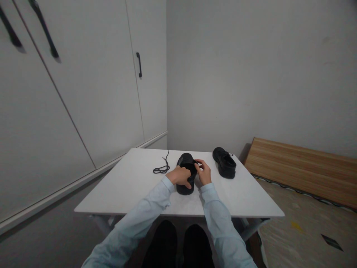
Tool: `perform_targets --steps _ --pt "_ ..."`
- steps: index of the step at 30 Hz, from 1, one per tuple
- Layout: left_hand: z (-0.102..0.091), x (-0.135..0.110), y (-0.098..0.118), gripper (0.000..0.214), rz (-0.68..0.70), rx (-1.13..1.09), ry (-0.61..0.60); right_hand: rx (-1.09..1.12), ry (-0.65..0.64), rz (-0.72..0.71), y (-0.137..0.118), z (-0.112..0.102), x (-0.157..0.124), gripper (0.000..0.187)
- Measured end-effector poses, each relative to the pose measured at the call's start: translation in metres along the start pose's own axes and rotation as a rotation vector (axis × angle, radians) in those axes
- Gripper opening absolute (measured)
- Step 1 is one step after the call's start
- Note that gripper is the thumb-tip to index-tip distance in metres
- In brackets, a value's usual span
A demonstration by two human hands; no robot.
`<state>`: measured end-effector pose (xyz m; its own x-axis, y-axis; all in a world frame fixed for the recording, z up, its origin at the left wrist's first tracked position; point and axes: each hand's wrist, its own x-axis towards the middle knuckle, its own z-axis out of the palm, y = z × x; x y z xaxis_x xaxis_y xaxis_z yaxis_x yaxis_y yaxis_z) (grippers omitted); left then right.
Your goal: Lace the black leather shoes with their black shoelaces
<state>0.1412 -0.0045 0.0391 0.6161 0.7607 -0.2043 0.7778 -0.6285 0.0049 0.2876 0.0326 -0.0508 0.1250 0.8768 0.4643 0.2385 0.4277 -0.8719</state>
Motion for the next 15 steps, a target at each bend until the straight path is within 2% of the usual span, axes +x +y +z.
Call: perform_targets --steps 8,12,15 --pt "-0.001 0.010 -0.003 0.032 0.008 0.004 -0.092 -0.011 0.034 0.030 -0.002 0.007 -0.007 0.037" --pt "0.002 0.007 -0.001 0.032 -0.013 -0.031 -0.027 -0.028 0.045 -0.008 -0.003 0.009 -0.009 0.036" --pt "0.010 0.002 -0.002 0.036 0.008 -0.076 0.072 -0.014 0.049 -0.007 -0.003 0.009 -0.010 0.039"
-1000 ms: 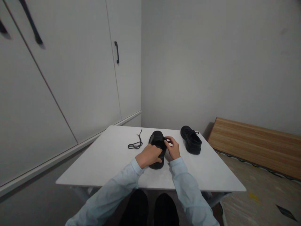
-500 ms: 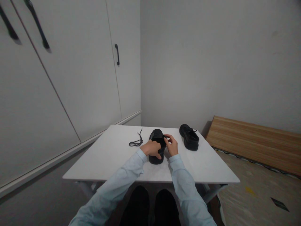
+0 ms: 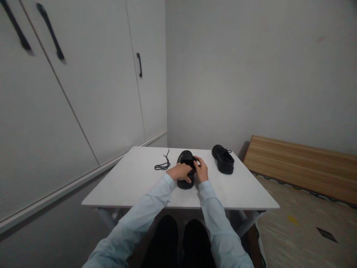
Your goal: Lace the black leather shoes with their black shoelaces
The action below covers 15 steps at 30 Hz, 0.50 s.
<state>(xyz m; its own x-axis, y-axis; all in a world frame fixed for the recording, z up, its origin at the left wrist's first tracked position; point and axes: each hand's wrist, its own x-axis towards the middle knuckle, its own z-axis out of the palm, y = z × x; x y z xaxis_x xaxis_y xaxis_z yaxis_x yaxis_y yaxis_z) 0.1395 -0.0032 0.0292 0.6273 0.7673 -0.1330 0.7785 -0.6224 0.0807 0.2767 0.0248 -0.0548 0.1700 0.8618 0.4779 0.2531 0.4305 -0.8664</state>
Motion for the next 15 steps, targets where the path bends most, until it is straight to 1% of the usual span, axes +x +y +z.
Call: perform_targets --steps 2,4,6,8,10,12,13,15 --pt "0.006 -0.004 -0.003 0.040 0.027 -0.054 0.078 0.014 -0.016 0.024 0.001 -0.001 -0.001 0.041" --pt "0.010 -0.009 -0.007 0.041 0.055 -0.167 0.156 0.030 -0.032 0.037 0.003 -0.002 -0.001 0.043" --pt "0.012 -0.012 -0.013 0.037 0.099 -0.355 0.244 0.051 -0.048 0.042 0.003 -0.002 -0.002 0.044" --pt "0.010 -0.014 -0.021 0.029 0.110 -0.558 0.363 0.077 -0.064 0.066 0.004 -0.003 -0.003 0.047" --pt "0.008 -0.014 -0.032 0.026 0.050 -0.694 0.506 0.101 -0.079 0.100 0.004 -0.003 -0.005 0.050" --pt "0.007 -0.012 -0.045 0.027 -0.050 -0.740 0.634 0.107 -0.080 0.115 0.004 -0.003 -0.006 0.051" --pt "0.008 -0.011 -0.051 0.027 -0.100 -0.739 0.680 0.103 -0.075 0.113 0.003 -0.003 -0.007 0.051" --pt "0.013 -0.009 -0.060 0.028 -0.176 -0.724 0.716 0.086 -0.063 0.105 0.002 -0.003 -0.009 0.050"
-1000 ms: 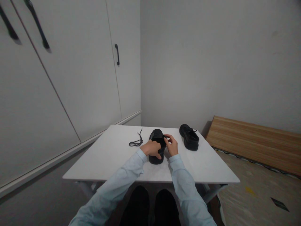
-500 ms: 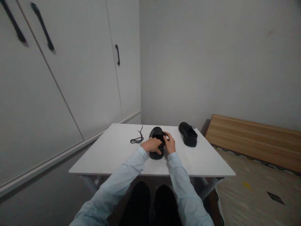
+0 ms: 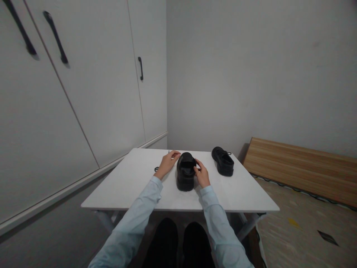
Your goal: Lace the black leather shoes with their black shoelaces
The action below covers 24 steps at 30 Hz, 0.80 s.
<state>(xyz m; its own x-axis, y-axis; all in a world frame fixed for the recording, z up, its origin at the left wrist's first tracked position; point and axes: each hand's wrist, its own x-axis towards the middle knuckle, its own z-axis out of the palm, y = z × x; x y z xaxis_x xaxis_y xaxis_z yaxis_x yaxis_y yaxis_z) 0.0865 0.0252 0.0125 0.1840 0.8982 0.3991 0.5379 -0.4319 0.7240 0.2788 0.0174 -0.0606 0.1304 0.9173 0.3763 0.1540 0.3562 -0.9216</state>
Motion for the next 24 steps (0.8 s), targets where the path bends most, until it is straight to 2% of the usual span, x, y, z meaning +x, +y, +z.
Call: perform_targets --steps 4,9,12,15,18,20,22,24 --pt "0.009 -0.009 -0.010 0.036 0.046 0.039 -0.050 -0.011 0.005 0.005 -0.002 0.000 -0.003 0.048" --pt "0.030 -0.028 -0.006 0.037 0.136 0.115 -0.160 -0.055 0.031 -0.012 -0.013 -0.002 -0.012 0.042" --pt "0.039 -0.033 -0.006 0.037 0.148 0.131 -0.146 -0.169 0.112 -0.132 -0.027 -0.011 -0.032 0.034" --pt "0.043 -0.035 -0.007 0.041 0.146 0.121 -0.107 -0.334 0.129 -0.360 -0.033 -0.034 -0.071 0.019" --pt "0.044 -0.035 -0.007 0.042 0.139 0.120 -0.086 -0.499 0.074 -0.584 -0.016 -0.081 -0.123 0.017" --pt "0.044 -0.034 -0.007 0.041 0.138 0.119 -0.083 -0.627 0.009 -0.683 0.005 -0.131 -0.160 0.021" --pt "0.045 -0.033 -0.008 0.041 0.137 0.112 -0.079 -0.776 0.030 -0.626 0.026 -0.193 -0.197 0.020" --pt "0.047 -0.033 -0.010 0.042 0.132 0.101 -0.082 -0.873 0.165 -0.365 0.039 -0.260 -0.234 0.019"
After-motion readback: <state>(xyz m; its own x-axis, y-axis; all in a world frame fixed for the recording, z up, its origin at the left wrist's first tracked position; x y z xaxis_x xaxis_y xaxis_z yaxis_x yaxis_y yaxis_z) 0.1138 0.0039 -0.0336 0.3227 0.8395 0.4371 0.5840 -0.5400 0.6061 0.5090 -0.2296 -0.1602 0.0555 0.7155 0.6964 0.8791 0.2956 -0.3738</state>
